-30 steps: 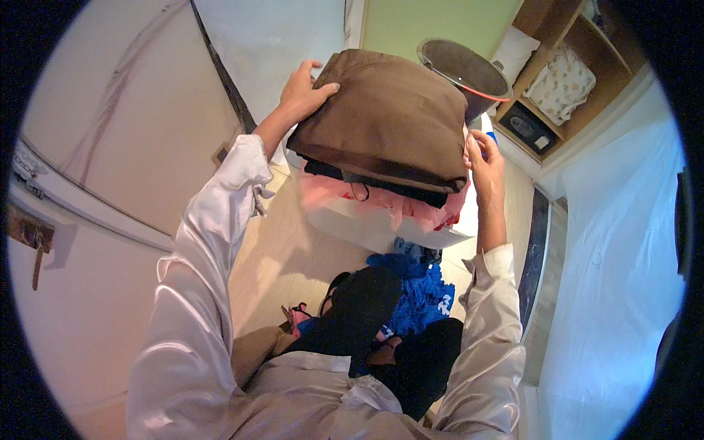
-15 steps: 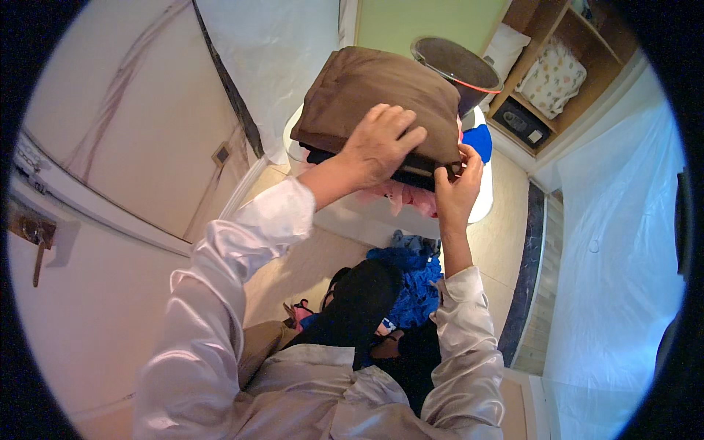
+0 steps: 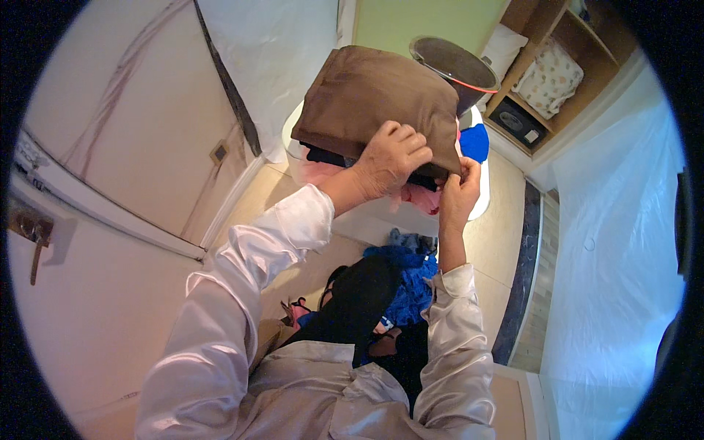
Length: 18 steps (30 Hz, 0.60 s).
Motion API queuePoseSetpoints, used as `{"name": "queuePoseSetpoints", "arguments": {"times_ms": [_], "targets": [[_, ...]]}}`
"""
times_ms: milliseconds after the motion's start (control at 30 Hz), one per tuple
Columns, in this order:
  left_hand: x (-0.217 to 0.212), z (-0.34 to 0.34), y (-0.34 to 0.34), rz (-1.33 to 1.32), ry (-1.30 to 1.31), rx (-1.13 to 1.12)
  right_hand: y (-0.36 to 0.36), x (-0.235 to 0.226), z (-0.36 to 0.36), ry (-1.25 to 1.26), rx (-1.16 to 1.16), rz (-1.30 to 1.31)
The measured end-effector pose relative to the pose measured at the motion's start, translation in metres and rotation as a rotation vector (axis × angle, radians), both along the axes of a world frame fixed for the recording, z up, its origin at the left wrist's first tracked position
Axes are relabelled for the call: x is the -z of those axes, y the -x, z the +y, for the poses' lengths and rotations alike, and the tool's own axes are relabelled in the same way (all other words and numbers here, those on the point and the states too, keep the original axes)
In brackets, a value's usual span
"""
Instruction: The person sits on the floor and folds a brown garment, smoothing and aligning edges before placing it on a nearby white surface. They then pick up a blue garment, fold it neatly, and place it on top of the brown garment.
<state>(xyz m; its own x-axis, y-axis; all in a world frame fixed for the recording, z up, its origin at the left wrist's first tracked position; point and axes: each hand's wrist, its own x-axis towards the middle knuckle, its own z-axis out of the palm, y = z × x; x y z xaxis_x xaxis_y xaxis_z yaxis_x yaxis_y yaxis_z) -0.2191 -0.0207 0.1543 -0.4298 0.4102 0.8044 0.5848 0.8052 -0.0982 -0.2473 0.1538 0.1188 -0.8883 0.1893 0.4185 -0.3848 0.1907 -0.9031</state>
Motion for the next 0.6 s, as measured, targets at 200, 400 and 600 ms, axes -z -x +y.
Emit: {"name": "queuePoseSetpoints", "arguments": {"times_ms": [200, 400, 600], "targets": [[0.018, 0.005, -0.004, 0.017, 0.005, 0.042, 0.004, 0.015, 0.009, -0.077, 0.020, 0.008], [0.016, -0.014, -0.017, -0.123, -0.003, 0.145, -0.021, -0.023, 0.029, -0.576, -0.177, 0.037], [-0.012, -0.013, 0.006, 0.035, -0.226, 0.020, -0.008, -0.082, -0.031, -0.771, -0.076, 0.455]]}}
